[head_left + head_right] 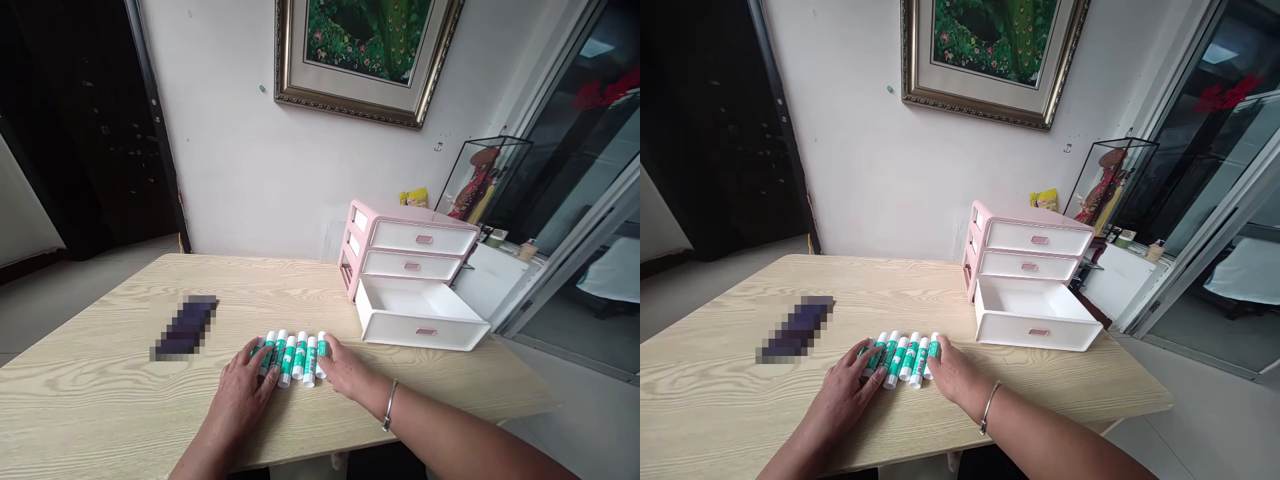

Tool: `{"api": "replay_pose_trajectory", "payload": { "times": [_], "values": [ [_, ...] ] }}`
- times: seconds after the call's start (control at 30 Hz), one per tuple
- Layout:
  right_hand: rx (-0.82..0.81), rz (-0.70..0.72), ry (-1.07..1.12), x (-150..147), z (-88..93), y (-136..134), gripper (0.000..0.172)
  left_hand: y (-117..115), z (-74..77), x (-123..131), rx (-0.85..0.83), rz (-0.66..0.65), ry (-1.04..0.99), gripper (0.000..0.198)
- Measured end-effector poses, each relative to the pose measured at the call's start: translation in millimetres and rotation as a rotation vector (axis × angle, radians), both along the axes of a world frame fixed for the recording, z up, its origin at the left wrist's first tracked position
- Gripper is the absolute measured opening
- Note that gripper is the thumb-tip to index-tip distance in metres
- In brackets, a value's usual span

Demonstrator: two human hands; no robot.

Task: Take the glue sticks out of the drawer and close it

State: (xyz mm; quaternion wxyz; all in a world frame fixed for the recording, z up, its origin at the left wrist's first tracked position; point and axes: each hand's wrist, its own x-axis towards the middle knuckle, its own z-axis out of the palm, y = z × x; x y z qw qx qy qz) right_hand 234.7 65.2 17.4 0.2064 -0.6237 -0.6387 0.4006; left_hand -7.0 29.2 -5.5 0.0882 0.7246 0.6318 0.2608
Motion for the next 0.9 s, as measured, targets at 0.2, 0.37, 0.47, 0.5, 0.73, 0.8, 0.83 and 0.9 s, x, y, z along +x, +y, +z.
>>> {"api": "replay_pose_trajectory", "payload": {
  "times": [0.2,0.37,0.47,0.5,0.73,0.8,0.83,0.9],
  "values": [
    [0.398,-0.259,0.058,54.9,-26.9,-14.2,0.037,1.1,-1.8,-3.0,0.062,0.026,-0.025,0.049],
    [0.539,-0.695,0.259,131.5,-43.2,-5.9,0.047,7.5,-11.5,-6.7,0.100,0.011,-0.041,0.052],
    [0.564,-0.860,0.232,164.3,-38.2,6.6,0.045,10.7,-15.2,-8.2,0.105,0.013,-0.033,0.052],
    [0.579,-0.875,0.221,171.0,-35.2,11.6,0.043,12.0,-16.9,-8.9,0.108,0.015,-0.033,0.053],
    [0.583,-0.933,0.221,182.6,-15.6,59.5,0.034,22.0,-33.7,-15.4,0.154,0.010,-0.041,0.050],
    [0.571,-0.938,0.225,181.2,-12.2,75.7,0.031,23.0,-37.3,-17.4,0.160,0.015,-0.027,0.049],
    [0.567,-0.938,0.227,180.3,-11.0,83.5,0.030,23.5,-38.9,-18.5,0.161,0.015,-0.018,0.049],
    [0.561,-0.935,0.229,178.9,-9.4,98.1,0.028,25.0,-42.3,-20.9,0.162,0.015,-0.006,0.051]
  ]
}}
